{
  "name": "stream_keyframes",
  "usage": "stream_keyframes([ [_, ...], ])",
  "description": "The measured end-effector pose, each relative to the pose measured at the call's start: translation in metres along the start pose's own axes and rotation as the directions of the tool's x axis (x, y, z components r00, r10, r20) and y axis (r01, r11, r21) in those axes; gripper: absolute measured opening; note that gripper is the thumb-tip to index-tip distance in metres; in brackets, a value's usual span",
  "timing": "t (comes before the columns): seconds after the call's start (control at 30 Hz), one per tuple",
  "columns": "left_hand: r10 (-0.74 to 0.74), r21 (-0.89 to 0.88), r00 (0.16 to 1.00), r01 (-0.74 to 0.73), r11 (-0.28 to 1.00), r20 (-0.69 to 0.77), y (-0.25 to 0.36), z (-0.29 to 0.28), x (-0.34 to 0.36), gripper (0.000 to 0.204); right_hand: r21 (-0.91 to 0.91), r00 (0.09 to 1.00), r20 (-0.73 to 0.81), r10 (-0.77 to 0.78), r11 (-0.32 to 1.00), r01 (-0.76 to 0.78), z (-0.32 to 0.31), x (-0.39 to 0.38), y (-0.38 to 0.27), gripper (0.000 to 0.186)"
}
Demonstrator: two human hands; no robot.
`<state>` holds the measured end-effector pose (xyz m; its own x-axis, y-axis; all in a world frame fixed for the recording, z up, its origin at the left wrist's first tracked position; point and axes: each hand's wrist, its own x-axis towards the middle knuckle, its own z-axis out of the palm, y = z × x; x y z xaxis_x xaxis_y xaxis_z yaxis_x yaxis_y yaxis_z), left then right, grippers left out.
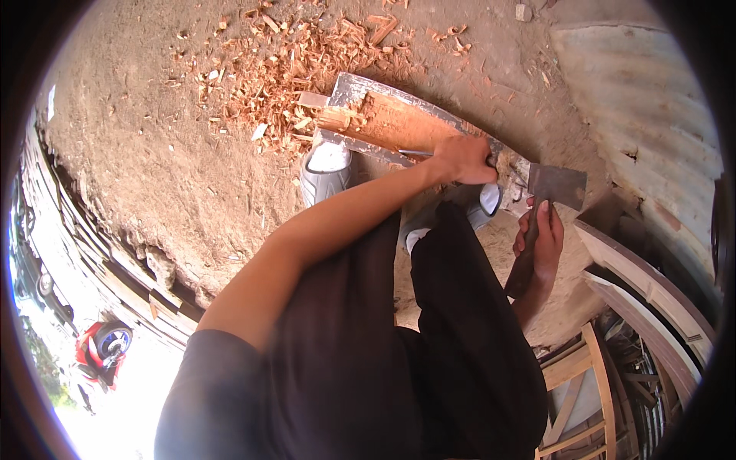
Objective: The person uses a chisel to carve a piece of wood clamped to a workbench. They repeatedly strike the chisel with a mallet to remove wood shavings, shaping the wood piece.
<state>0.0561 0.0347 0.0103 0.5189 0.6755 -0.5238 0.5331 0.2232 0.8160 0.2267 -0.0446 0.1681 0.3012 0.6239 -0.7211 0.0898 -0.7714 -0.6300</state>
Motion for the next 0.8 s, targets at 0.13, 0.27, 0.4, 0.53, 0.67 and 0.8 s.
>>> stream_keyframes([
  [0.13, -0.092, 0.033, 0.996, 0.091, 0.995, 0.003, 0.005, -0.002, 0.004, 0.049, 0.098, 0.999, -0.041, -0.001, 0.995, 0.005, 0.002, 0.003, 0.009, 0.038],
  [0.27, -0.070, -0.004, 0.996, 0.070, 0.998, -0.055, 0.004, -0.011, 0.004, 0.050, -0.047, 1.000, 0.030, -0.005, 0.999, 0.006, 0.016, 0.008, 0.014, 0.036],
  [0.4, -0.051, 0.019, 0.998, 0.052, 0.998, -0.033, 0.003, -0.009, -0.002, 0.047, 0.056, 0.997, -0.063, -0.040, 0.997, 0.044, 0.014, 0.010, 0.010, 0.033],
  [0.53, 0.004, 0.081, 0.999, 0.000, 0.997, -0.045, 0.002, 0.000, -0.001, 0.045, -0.038, 0.998, -0.063, -0.002, 0.999, -0.001, 0.021, 0.011, 0.026, 0.030],
  [0.67, 0.016, 0.127, 0.997, -0.006, 0.992, -0.075, -0.002, 0.008, -0.005, 0.044, -0.002, 0.995, 0.005, 0.096, 0.995, -0.096, 0.001, 0.008, 0.015, 0.032],
  [0.8, 0.040, 0.135, 0.997, -0.032, 0.990, -0.059, 0.004, 0.009, -0.005, 0.043, 0.023, 0.994, -0.106, 0.001, 1.000, 0.001, 0.011, 0.014, 0.038, 0.031],
])
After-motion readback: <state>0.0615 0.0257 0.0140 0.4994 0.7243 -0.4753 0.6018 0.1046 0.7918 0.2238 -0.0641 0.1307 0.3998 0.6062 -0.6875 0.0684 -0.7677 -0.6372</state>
